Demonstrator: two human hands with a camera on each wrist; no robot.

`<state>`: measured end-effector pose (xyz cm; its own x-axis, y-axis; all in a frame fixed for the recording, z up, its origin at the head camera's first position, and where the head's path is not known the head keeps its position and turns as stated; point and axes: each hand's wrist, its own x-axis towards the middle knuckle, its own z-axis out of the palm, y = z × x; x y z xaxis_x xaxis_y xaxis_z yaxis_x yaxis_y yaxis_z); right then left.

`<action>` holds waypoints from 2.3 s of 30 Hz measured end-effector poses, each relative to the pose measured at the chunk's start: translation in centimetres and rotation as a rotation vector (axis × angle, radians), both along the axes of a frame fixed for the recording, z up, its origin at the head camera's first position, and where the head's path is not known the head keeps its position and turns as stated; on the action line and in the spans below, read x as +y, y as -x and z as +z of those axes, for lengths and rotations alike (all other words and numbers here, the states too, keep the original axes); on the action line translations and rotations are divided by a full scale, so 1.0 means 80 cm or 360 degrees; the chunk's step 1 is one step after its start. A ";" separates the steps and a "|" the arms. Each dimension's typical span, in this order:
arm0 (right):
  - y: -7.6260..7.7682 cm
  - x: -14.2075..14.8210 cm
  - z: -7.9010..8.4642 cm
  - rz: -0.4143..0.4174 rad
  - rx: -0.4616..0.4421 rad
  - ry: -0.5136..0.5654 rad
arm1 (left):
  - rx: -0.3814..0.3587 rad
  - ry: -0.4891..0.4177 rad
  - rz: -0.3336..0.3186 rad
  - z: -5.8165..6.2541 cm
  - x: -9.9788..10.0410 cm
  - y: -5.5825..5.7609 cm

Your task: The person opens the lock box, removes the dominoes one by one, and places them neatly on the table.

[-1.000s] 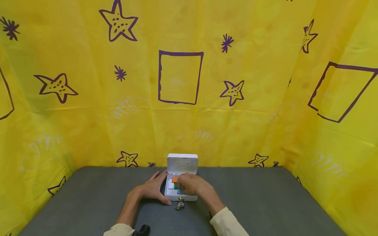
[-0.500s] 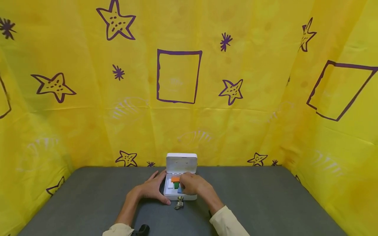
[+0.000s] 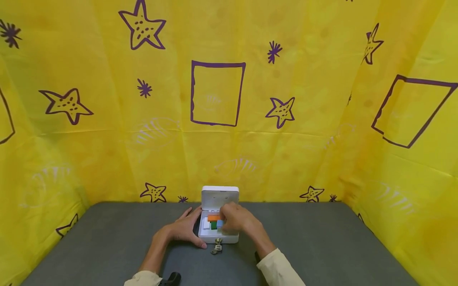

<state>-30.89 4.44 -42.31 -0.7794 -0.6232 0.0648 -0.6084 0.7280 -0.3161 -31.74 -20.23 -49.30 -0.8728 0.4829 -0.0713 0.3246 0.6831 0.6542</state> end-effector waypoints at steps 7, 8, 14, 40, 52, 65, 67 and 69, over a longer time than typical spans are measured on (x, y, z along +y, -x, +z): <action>0.004 0.016 0.011 0.0085 -0.0034 0.0048 | 0.0001 0.0022 0.0024 -0.001 0.001 -0.001; 0.005 0.018 0.014 0.0107 -0.0051 0.0045 | -0.0003 0.0020 0.0027 -0.002 0.001 -0.001; 0.007 0.038 0.030 0.0131 -0.0175 0.0087 | -0.0018 0.0020 0.0028 -0.002 0.002 -0.001; 0.014 0.136 0.031 -0.0600 -0.0383 -0.0144 | -0.0024 0.0040 0.0032 0.001 0.001 -0.001; 0.021 0.122 0.009 -0.0685 -0.0407 -0.0365 | -0.0014 0.0046 0.0048 -0.002 0.002 0.000; 0.020 0.115 0.002 -0.0753 -0.0344 -0.0472 | 0.0005 0.0025 0.0023 -0.001 0.002 -0.001; 0.019 0.115 0.002 -0.0758 -0.0341 -0.0473 | 0.0007 0.0028 0.0026 -0.001 0.002 -0.001; 0.017 0.114 0.003 -0.0753 -0.0345 -0.0476 | 0.0003 0.0033 0.0029 -0.002 0.002 0.000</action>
